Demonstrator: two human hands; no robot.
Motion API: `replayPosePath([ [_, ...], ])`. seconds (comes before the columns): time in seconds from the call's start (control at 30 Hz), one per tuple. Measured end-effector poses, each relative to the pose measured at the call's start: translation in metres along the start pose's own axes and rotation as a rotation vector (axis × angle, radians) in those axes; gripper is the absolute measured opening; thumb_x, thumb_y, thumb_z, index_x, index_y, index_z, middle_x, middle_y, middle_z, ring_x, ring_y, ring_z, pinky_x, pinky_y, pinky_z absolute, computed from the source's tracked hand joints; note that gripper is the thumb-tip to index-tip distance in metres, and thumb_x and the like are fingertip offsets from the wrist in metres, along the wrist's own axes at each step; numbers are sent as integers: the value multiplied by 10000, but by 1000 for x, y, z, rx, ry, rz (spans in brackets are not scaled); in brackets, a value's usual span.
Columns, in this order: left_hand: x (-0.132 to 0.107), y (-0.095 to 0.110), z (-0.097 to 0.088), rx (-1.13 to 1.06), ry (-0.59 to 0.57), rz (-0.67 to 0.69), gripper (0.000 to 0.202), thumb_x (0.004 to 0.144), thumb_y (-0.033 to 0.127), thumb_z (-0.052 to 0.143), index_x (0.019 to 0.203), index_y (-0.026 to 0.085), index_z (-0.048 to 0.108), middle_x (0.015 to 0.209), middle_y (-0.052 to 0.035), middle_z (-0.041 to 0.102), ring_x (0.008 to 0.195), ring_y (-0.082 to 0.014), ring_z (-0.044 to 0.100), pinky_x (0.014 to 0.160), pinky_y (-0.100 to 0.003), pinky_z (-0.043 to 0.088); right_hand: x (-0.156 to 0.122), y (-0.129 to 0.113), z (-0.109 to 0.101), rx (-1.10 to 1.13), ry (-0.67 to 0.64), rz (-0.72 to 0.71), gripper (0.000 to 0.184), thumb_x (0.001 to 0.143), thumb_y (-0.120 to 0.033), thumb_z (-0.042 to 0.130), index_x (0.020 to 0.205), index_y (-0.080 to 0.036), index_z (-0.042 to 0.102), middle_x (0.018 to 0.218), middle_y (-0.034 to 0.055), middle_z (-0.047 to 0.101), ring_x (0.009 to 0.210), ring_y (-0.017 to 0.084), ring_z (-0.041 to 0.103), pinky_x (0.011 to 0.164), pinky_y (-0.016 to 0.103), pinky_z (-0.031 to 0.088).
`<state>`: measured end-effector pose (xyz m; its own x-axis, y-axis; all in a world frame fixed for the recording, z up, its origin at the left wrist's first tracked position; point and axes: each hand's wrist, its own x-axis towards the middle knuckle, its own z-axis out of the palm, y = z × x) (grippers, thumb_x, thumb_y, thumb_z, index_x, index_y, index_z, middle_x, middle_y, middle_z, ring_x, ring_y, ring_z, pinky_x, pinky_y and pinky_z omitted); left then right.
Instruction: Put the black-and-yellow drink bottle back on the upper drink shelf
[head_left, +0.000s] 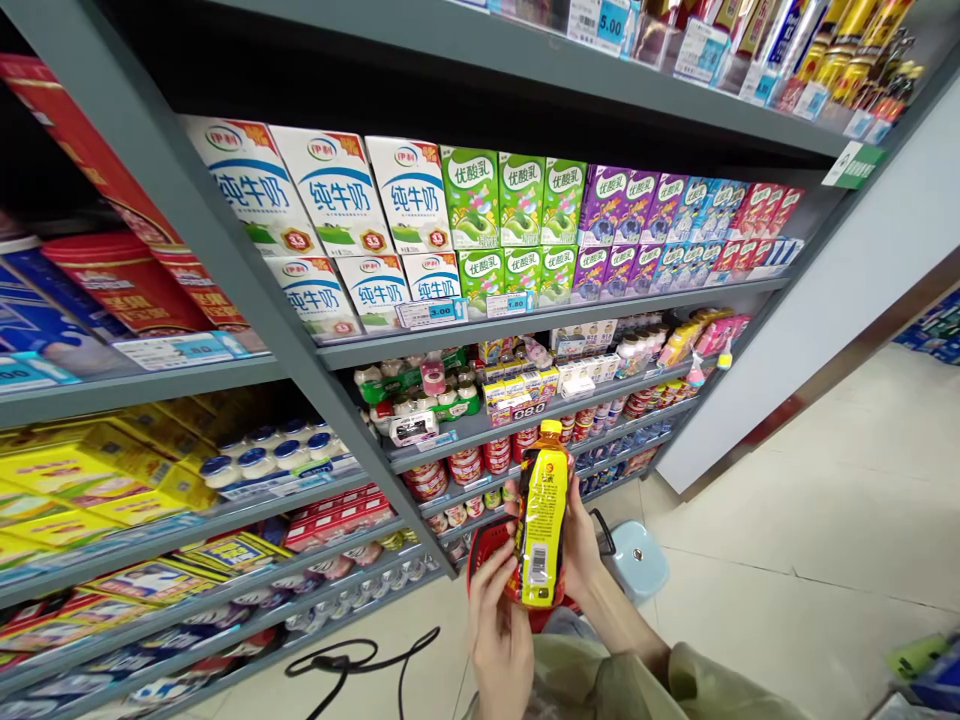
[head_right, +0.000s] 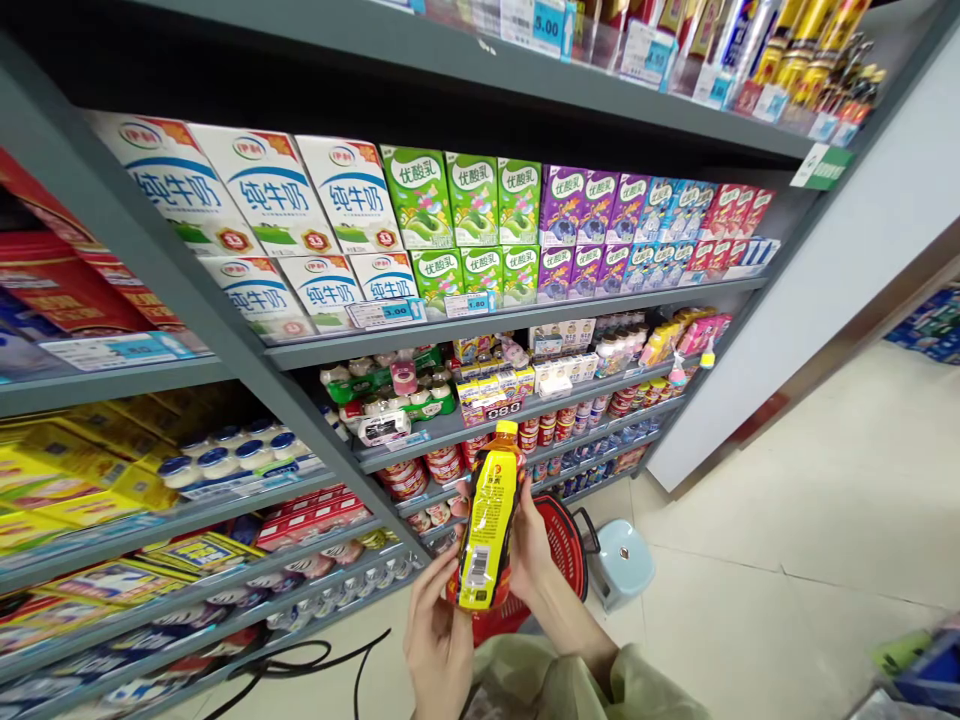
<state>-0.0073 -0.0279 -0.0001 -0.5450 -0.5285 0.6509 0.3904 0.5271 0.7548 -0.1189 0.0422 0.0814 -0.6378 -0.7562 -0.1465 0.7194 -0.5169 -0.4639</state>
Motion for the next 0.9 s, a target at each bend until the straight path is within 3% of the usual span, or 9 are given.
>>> replayPosePath([
  [0.2,-12,-9,4,-169,100,-214,349,1030,248,651,1375,286,678,1383,-74,718,1282,-163,701,1078,-211,566,0,0,3,23,81,-106,797,612,-709,958,1217,-223,778,1208,120,807,1165,369,741,992,547,626],
  [0.27,-17,-17,3,-225,127,-350,362,999,335,715,1356,271,704,1390,-95,730,1266,-205,718,1055,-243,589,1,-1,2,37,92,-136,774,610,-696,968,1202,-232,784,1263,119,793,1224,374,720,1037,558,607],
  [0.37,-19,-24,1,-367,72,-588,468,917,417,812,1351,267,722,1427,-120,718,1297,-276,707,1033,-313,623,3,-5,-3,62,96,-176,731,670,-732,924,1193,-241,783,1363,124,754,1314,376,676,1094,581,570],
  [0.43,-16,-23,1,-524,51,-755,552,835,423,881,1350,301,723,1456,-104,705,1326,-306,690,1025,-354,640,5,-8,-7,71,83,-193,722,716,-752,884,1226,-254,769,1432,123,717,1367,374,643,1119,601,546],
  [0.6,-9,-9,3,-821,142,-1092,631,680,313,952,1272,379,746,1513,-37,668,1241,-314,738,989,-443,667,8,-12,-18,32,50,-250,791,751,-751,864,1376,-294,701,1540,120,639,1445,363,580,1152,611,515],
  [0.8,-13,-14,2,-881,235,-1218,638,623,305,980,1222,341,762,1308,-50,781,1061,-258,788,1031,-502,646,6,-15,-13,-8,20,-236,685,787,-700,870,1330,-303,741,1459,97,699,1399,348,616,1110,550,561],
  [0.9,-15,-15,2,-879,229,-1237,690,616,333,997,1256,331,737,1371,-59,753,1142,-279,772,1045,-490,640,6,-16,-9,-16,8,-219,650,776,-708,873,1260,-285,771,1440,102,710,1388,353,622,1089,537,575],
])
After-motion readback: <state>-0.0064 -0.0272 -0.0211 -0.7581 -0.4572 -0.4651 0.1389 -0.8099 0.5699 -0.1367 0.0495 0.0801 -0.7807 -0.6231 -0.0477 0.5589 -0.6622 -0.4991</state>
